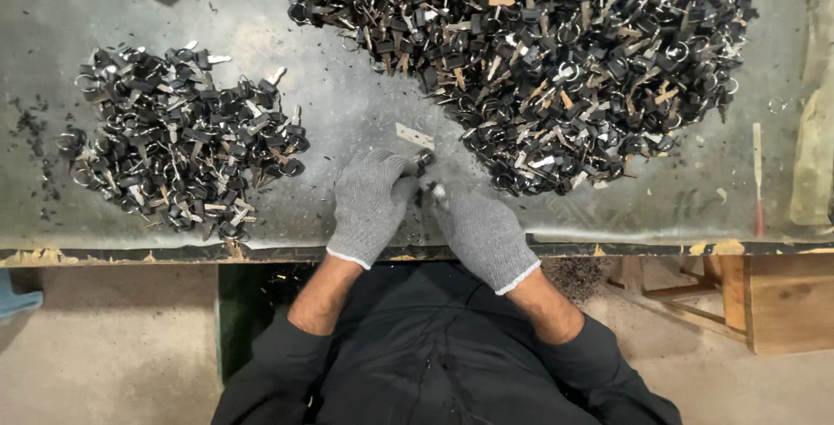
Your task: The person, wearing gray gloves, sits at a metal table and repeatedly picks small black metal key blanks from a large pile, briefly handles each one, and places it into a separate smaller pile on the table. The sorting continues steadily across the whole episode.
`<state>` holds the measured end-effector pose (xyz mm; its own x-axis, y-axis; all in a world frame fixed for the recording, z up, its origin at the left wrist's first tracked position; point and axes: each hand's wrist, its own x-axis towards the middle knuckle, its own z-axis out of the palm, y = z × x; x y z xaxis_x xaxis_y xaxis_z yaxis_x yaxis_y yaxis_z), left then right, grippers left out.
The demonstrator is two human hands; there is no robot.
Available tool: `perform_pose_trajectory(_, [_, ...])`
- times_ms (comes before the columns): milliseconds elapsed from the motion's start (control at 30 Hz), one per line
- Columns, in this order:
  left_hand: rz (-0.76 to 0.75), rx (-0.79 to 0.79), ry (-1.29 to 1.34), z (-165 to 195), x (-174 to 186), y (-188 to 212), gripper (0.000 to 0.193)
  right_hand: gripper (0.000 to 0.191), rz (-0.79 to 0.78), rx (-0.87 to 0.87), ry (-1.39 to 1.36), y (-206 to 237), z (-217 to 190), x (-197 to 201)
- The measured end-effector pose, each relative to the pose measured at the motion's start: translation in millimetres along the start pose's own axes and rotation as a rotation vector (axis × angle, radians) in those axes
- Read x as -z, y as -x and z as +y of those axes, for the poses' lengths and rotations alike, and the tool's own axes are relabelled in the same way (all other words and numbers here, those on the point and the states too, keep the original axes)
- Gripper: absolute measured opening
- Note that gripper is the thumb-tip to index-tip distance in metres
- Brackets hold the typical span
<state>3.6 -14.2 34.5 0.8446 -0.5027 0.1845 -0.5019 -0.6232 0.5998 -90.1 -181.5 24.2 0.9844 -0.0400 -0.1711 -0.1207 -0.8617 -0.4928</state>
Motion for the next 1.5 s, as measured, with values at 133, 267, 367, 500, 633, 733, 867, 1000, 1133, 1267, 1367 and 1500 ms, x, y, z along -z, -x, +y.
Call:
perform_pose_trajectory(133, [-0.044, -0.091, -0.037, -6, -4, 0, 0.039, 0.045, 0.017, 0.035, -0.062, 4, -1, 0])
perform_pose_trajectory(267, [-0.033, -0.182, -0.168, -6, -12, 3, 0.037, 0.050, 0.088, 0.110, -0.076, 4, 1, 2])
perform_pose_trajectory(367, [0.006, -0.196, -0.118, -6, -15, 7, 0.035, 0.039, 0.042, 0.097, -0.008, 2, 0, 3])
perform_pose_trajectory(500, [-0.158, -0.022, -0.138, -8, -14, 9, 0.019, 0.040, -0.139, -0.097, -0.015, -5, -3, 7])
perform_pose_trajectory(633, [-0.115, -0.082, -0.080, -12, -12, 8, 0.022, 0.051, 0.058, 0.055, -0.154, -14, -8, 14])
perform_pose_trajectory(733, [-0.104, -0.126, -0.053, -15, -11, 5, 0.024, 0.047, 0.105, 0.096, -0.039, -18, -16, 12])
perform_pose_trajectory(867, [-0.137, -0.219, -0.168, -19, -14, 1, 0.025, 0.031, -0.050, -0.150, 0.224, -24, -31, 1])
perform_pose_trajectory(1000, [-0.205, -0.232, -0.248, -17, -14, 0, 0.021, 0.023, 0.002, -0.040, 0.248, -29, -29, 3])
perform_pose_trajectory(1133, [-0.063, -0.166, -0.034, -13, -10, 3, 0.023, 0.029, 0.045, 0.079, 0.227, -26, -19, 15])
perform_pose_trajectory(1267, [-0.137, -0.118, -0.012, -16, -9, 0, 0.024, 0.035, 0.083, 0.105, 0.288, -21, -14, 18])
perform_pose_trajectory(1367, [-0.162, -0.176, -0.014, -23, -12, -3, 0.028, 0.033, 0.190, 0.168, 0.373, -21, -13, 12])
perform_pose_trajectory(1500, [-0.196, -0.189, 0.004, -28, -17, -1, 0.036, 0.015, 0.054, 0.008, 0.478, -24, -14, 1])
